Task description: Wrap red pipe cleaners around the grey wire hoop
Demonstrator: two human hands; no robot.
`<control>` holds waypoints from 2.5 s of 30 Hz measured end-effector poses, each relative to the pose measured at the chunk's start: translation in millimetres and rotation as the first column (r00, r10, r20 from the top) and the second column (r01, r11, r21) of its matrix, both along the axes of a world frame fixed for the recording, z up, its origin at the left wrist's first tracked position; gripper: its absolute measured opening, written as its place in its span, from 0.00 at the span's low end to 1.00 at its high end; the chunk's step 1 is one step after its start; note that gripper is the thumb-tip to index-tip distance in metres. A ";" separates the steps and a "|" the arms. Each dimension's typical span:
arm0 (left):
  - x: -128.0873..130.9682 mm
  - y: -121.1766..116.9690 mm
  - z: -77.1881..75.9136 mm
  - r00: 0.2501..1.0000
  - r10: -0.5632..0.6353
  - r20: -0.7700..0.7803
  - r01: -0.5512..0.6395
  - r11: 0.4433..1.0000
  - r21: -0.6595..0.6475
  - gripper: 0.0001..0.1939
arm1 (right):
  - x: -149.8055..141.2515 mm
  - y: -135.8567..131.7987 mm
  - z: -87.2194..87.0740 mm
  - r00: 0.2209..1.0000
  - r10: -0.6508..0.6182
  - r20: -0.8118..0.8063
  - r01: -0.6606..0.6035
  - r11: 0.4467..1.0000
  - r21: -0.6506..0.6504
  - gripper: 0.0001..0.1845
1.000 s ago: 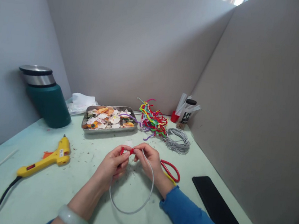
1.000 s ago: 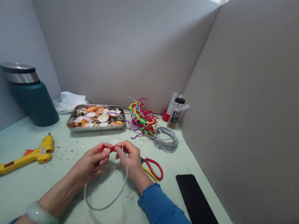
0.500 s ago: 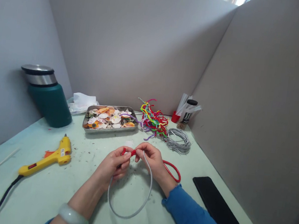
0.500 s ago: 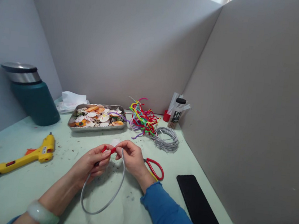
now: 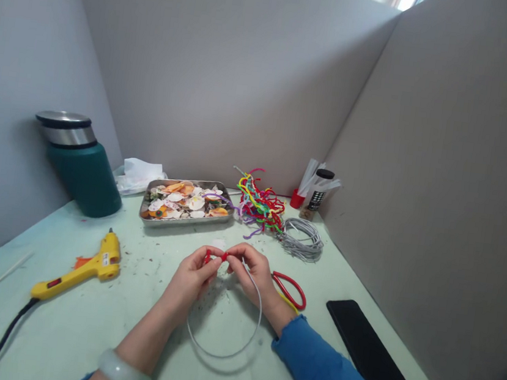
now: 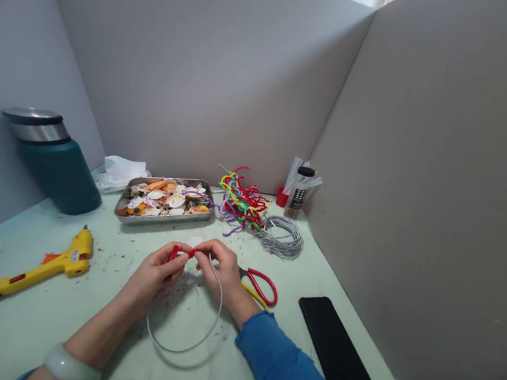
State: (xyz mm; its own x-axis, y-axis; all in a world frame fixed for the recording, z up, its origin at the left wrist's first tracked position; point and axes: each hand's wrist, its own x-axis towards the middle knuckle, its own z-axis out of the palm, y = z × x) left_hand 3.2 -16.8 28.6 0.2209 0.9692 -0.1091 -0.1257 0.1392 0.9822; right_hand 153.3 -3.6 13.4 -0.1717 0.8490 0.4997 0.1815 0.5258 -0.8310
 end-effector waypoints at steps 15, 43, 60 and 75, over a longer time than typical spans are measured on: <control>6.0 -0.4 -1.6 0.997 0.076 -0.033 -0.074 0.996 0.046 0.15 | -8.8 -0.9 -12.5 0.987 -0.157 -0.016 0.157 0.988 -0.004 0.05; 4.8 3.7 -7.4 0.997 0.005 0.071 -0.004 1.000 -0.008 0.18 | -14.3 0.2 -13.9 0.961 -0.004 -0.278 -0.049 0.982 -0.181 0.07; 2.9 3.5 -7.5 0.993 0.111 0.037 -0.108 0.991 -0.077 0.15 | -14.6 4.4 -15.0 0.932 -0.102 -0.348 0.026 0.976 -0.218 0.09; -0.4 2.3 -5.8 0.989 -0.009 0.150 0.035 0.985 -0.169 0.15 | -9.1 5.2 -10.6 0.969 0.127 -0.211 -0.170 0.965 -0.201 0.06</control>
State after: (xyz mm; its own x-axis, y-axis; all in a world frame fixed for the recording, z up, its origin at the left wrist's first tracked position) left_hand 2.9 -14.5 22.8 0.2679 0.9340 -0.2364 -0.2635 0.3071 0.9145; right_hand 144.1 1.7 2.7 -0.2222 0.9126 0.3433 -0.0612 0.3383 -0.9390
